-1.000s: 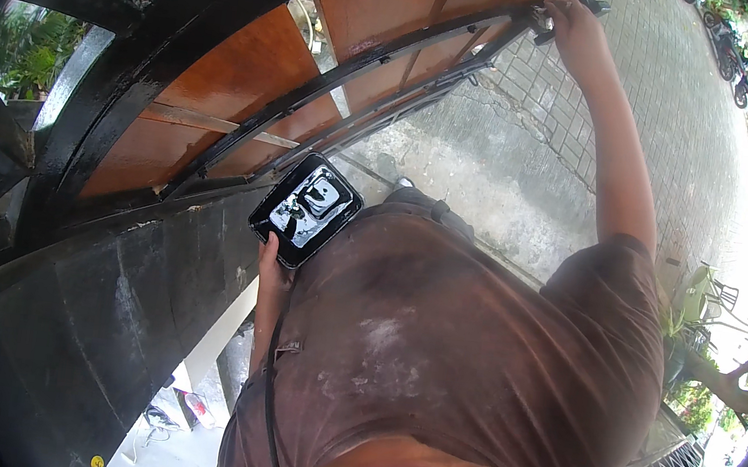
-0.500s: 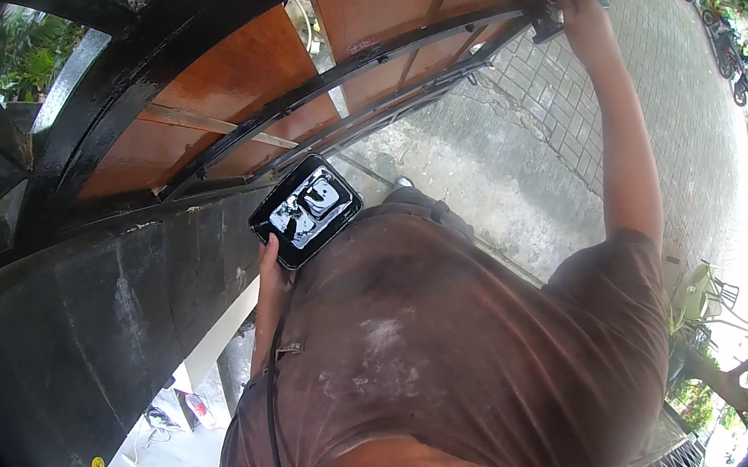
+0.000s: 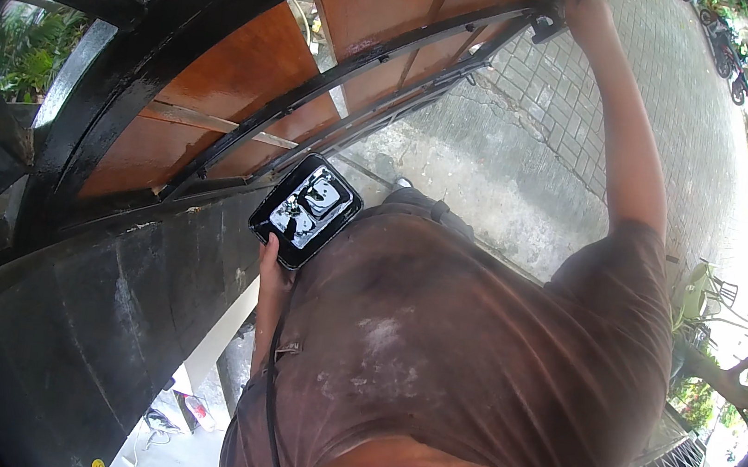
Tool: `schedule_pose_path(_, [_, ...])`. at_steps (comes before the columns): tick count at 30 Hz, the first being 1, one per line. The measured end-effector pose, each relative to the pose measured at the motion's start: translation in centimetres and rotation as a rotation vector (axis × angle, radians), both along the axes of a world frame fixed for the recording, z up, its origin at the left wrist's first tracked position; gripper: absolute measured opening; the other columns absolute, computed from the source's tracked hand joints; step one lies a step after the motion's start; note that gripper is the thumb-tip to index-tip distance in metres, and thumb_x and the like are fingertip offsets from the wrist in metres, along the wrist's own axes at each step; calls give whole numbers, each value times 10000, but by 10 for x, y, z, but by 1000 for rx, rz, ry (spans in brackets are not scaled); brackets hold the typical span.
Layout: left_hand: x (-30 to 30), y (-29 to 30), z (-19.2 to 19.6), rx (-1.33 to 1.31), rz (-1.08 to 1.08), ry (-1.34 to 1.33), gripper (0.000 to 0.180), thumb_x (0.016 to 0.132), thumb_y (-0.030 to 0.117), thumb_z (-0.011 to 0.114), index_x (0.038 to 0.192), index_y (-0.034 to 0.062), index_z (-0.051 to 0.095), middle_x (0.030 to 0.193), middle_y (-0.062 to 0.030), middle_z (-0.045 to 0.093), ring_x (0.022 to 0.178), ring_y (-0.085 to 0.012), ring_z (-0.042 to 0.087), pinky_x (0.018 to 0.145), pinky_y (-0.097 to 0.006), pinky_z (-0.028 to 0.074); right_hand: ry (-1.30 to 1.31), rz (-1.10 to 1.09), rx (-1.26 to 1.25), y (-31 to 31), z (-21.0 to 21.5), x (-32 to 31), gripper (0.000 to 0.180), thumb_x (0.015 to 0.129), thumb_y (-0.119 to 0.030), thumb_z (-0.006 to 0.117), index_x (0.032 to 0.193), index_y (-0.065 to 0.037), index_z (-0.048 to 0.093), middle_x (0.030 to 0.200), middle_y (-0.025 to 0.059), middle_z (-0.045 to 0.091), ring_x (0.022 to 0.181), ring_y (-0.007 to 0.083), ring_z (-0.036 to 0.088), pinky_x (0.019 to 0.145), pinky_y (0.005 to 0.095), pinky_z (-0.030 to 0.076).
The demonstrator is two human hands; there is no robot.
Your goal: The person walks up the steps holding a paint container and a paintbrush, then paints a metal gate with the paintbrush.
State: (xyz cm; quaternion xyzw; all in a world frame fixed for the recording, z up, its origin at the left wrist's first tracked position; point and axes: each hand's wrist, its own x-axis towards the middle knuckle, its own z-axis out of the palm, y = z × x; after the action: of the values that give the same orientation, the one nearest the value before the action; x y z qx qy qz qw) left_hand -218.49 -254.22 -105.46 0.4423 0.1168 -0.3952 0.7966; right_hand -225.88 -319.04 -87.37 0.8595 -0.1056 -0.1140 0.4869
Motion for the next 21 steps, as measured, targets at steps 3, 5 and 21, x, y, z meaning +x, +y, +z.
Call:
schedule_pose_path(3, [2,2,-3,-23,-7,-26,574,1015,293,556,1498,68,343,1449,-130,502,1299,-282,547,1048,-452,499,25,-21,29,-6,4,-3,185,870,-265,601,944,-203,759,1019,-23,683,1096,189,582,916,330,459])
schedule_pose_path(5, [3,3,-1,-40,-18,-40,572,1020,304,549,1495,60,344,1438,-132,513,1295,-282,552,1055,-449,492,30,-1,50,5,19,-2,192,882,-268,602,968,-201,760,1038,-19,690,1132,195,581,945,337,459])
schedule_pose_path(21, [38,-23,-27,25,-217,67,466,1014,196,574,1424,29,429,1346,-140,586,1172,-268,635,983,-416,546,-1930,-411,1551,172,-37,-139,315,1064,-287,516,1189,-21,630,755,19,565,601,63,499,446,200,361])
